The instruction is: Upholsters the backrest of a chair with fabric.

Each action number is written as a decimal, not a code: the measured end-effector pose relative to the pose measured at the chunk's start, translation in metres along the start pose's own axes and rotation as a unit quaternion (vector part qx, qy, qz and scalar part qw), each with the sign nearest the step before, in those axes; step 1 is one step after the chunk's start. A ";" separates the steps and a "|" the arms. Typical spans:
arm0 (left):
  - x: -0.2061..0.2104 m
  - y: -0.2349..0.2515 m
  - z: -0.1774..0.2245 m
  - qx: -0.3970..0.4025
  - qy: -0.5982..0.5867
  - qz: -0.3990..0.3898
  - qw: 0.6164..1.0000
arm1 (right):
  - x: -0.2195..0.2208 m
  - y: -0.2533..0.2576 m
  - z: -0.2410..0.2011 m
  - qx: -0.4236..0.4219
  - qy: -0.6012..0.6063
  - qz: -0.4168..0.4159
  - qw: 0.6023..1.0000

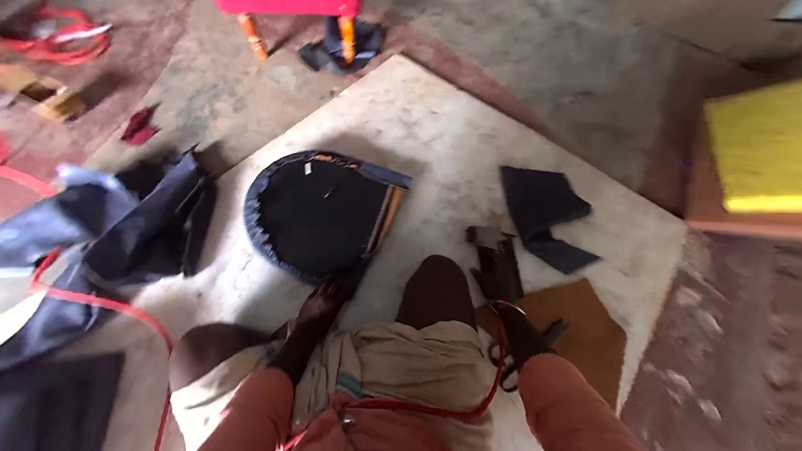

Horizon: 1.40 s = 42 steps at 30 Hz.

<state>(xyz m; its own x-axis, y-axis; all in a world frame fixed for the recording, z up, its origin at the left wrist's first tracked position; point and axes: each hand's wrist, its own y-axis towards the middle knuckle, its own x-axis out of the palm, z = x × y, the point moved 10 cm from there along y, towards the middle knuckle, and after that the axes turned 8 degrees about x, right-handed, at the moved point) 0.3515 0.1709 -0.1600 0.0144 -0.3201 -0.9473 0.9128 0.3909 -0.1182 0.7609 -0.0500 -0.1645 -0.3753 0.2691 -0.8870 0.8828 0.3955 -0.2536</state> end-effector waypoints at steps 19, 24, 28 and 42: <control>-0.021 -0.017 -0.031 0.010 -0.075 0.171 0.982 | 0.002 -0.148 -0.261 -0.385 -0.339 -0.212 0.832; -0.016 -0.022 -0.034 0.026 -0.093 0.181 0.979 | 0.095 -0.182 -0.276 -0.450 -0.379 -0.263 0.765; -0.018 -0.023 -0.036 0.014 -0.155 0.186 0.970 | 0.111 -0.178 -0.281 -0.452 -0.376 -0.224 0.777; -0.012 -0.018 -0.039 0.010 -0.131 0.176 0.976 | 0.124 -0.163 -0.285 -0.410 -0.376 -0.239 0.796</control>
<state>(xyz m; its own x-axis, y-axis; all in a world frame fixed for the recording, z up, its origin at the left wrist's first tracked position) 0.3188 0.2015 -0.1583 0.4304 -0.3787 -0.8194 0.8399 0.5006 0.2098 0.4901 0.1687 -0.1229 -0.0657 -0.5640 -0.8232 0.0939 0.8178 -0.5678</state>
